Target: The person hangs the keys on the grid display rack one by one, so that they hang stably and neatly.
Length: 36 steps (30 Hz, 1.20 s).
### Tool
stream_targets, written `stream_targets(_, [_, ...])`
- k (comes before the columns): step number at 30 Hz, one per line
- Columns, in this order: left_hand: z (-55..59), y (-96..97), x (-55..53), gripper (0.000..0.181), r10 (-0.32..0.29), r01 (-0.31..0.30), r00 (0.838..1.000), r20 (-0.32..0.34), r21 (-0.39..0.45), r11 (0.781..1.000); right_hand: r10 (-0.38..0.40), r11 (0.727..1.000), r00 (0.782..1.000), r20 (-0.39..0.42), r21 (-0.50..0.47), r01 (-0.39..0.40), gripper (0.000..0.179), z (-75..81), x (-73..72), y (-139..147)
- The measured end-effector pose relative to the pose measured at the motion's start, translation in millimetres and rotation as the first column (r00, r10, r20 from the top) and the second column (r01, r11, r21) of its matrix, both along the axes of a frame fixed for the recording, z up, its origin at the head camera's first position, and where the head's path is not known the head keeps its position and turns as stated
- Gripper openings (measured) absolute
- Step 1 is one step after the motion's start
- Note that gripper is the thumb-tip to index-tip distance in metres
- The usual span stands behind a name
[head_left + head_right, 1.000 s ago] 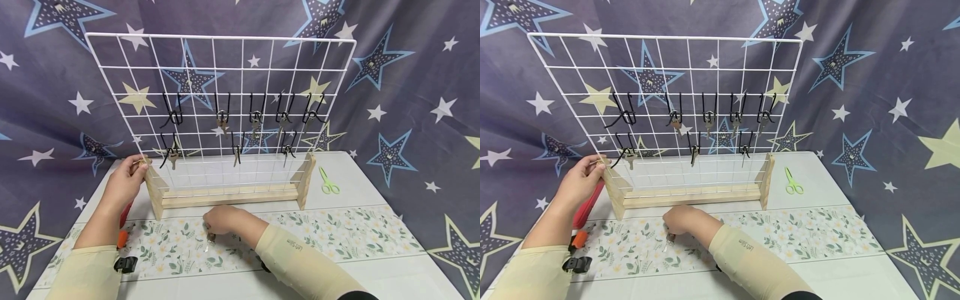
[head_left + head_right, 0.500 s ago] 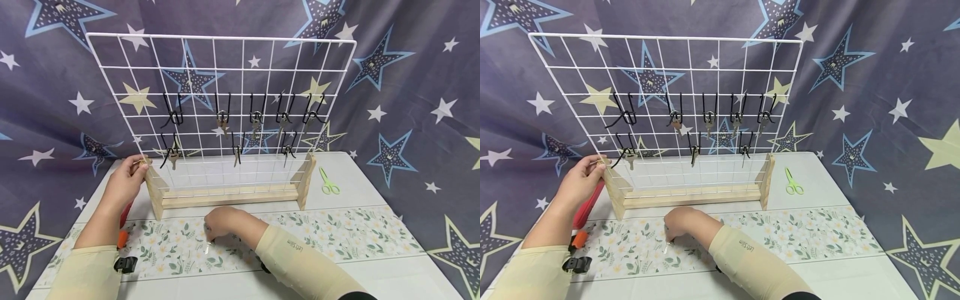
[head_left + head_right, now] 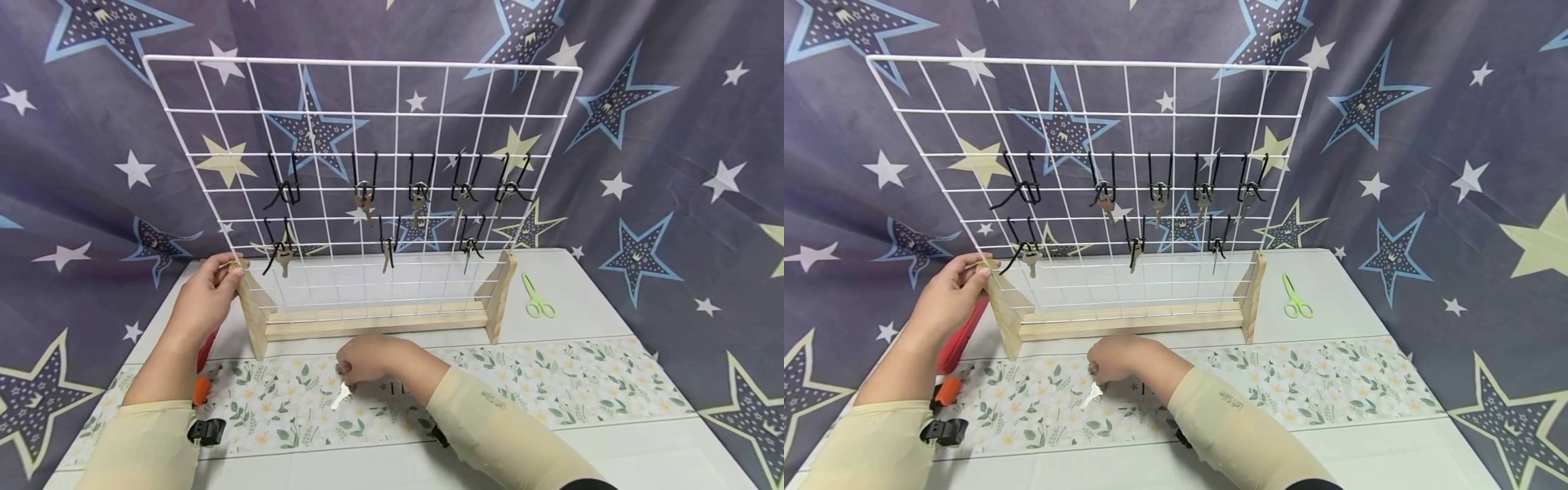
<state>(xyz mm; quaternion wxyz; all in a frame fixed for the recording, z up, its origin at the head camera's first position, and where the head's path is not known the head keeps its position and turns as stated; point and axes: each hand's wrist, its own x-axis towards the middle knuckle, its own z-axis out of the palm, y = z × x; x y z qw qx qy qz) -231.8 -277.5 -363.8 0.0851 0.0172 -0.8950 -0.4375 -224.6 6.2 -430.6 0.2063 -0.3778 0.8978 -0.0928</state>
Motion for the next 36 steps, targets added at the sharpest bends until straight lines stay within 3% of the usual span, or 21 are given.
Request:
stream_targets(7, [1.1, 0.2, 0.8, 0.057, 0.001, -0.001, 1.000, -0.002, -0.016, 1.000, 0.063, 0.997, 0.995, -0.075, -0.030, -0.066, 0.017, 8.4, -2.8, 2.3])
stream_targets(11, [0.6, 0.1, 0.3, 0.056, -0.002, 0.001, 1.000, -0.017, -0.020, 1.000, 0.092, 0.989, 0.991, -0.102, -0.103, -0.102, 0.017, 18.6, -1.7, 4.3])
stream_targets(18, [1.1, 0.3, 0.2, 0.056, 0.005, -0.005, 1.000, 0.004, -0.013, 1.000, 0.102, 0.957, 0.979, -0.179, -0.251, -0.146, 0.013, 29.5, 0.1, 8.1])
stream_targets(22, [0.6, 0.4, 0.2, 0.057, 0.007, -0.007, 1.000, 0.011, -0.011, 1.000, 0.079, 0.932, 0.984, -0.162, -0.338, -0.131, 0.011, 35.8, 2.8, 10.6])
stream_targets(28, [0.0, 0.5, -0.5, 0.057, 0.003, -0.003, 1.000, 0.006, -0.007, 1.000, 0.034, 0.867, 0.995, -0.099, -0.491, -0.078, 0.008, 45.5, 5.4, 12.5])
stream_targets(36, [0.2, 0.1, -0.8, 0.057, -0.007, 0.007, 1.000, 0.003, 0.000, 1.000, 0.004, 0.723, 0.996, 0.092, -0.688, 0.060, 0.009, 56.4, 10.6, 13.3])
